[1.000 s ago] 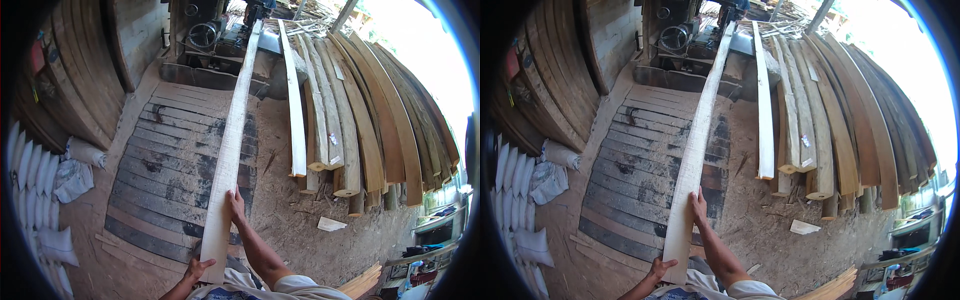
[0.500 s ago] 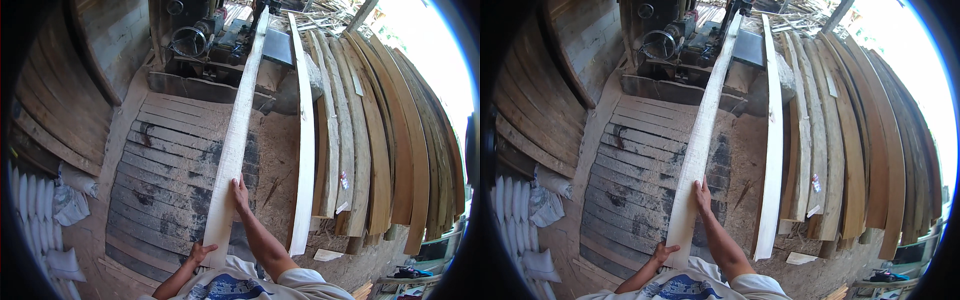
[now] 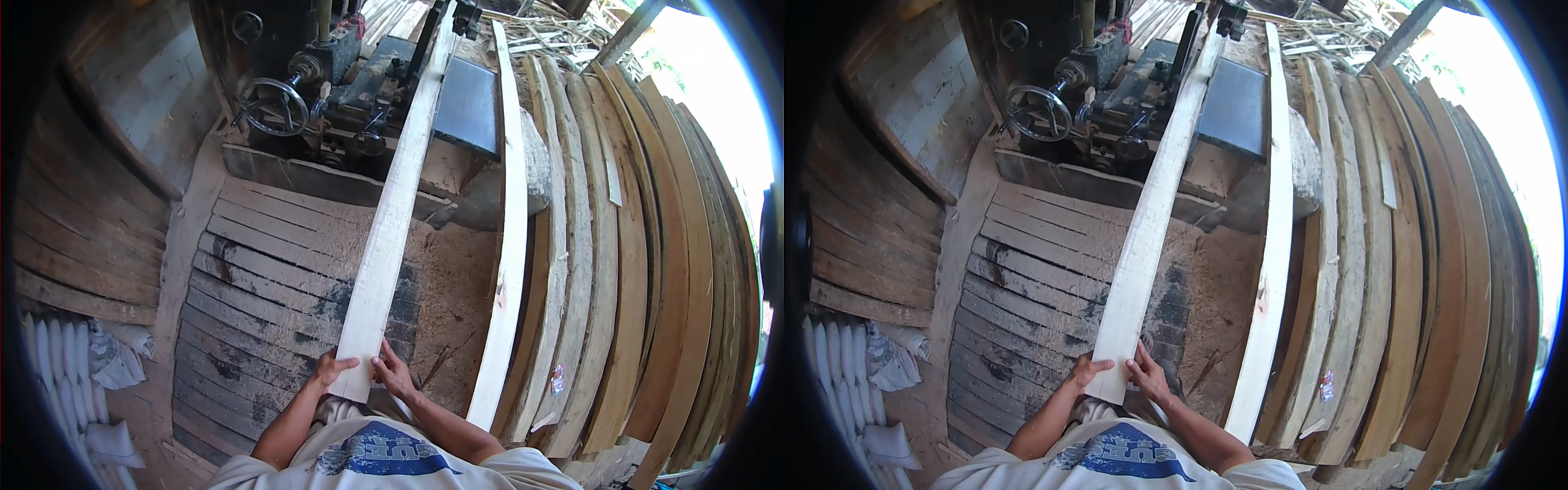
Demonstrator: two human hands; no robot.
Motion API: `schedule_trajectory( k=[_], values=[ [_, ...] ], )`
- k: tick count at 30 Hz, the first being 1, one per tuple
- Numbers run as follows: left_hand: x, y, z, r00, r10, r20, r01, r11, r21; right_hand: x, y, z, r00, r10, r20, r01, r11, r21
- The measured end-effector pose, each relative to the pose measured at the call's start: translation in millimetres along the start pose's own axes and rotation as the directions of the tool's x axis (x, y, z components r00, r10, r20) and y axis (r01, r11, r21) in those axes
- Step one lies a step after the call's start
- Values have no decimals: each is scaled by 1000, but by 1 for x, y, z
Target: The person measures a length of lumber with a tape measure, adjusts the settings on a jointer machine, and then passes the lumber through the machine multiple times.
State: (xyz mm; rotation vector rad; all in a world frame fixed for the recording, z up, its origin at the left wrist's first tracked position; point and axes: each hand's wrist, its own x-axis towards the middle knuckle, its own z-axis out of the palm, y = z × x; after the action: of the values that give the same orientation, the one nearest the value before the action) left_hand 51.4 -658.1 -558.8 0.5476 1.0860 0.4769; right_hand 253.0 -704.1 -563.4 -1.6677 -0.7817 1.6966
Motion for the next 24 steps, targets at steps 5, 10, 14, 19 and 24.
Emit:
schedule_trajectory(
  k=[5, 10, 14, 19, 24],
  values=[
    [117, 100, 28, 1000, -13, -2, 13, 1000, 16, 49, -64, -42, 997, -36, 70, 47, 985, -166],
    [239, 204, 62, 996, 35, 78, -35, 999, 4, 139, -121, -65, 991, -65, -120, 68, 997, 24],
    [335, 282, 81, 998, 43, 42, -42, 999, -21, 231, -181, -87, 915, -200, -351, 266, 953, 148],
    [417, 369, 95, 866, 376, -329, -359, 927, 113, 353, -268, -121, 813, -266, -518, 389, 910, 141],
    [414, 349, 96, 965, 129, -228, -87, 978, 187, 457, -342, -176, 775, -236, -586, 383, 913, 140]
  ],
)
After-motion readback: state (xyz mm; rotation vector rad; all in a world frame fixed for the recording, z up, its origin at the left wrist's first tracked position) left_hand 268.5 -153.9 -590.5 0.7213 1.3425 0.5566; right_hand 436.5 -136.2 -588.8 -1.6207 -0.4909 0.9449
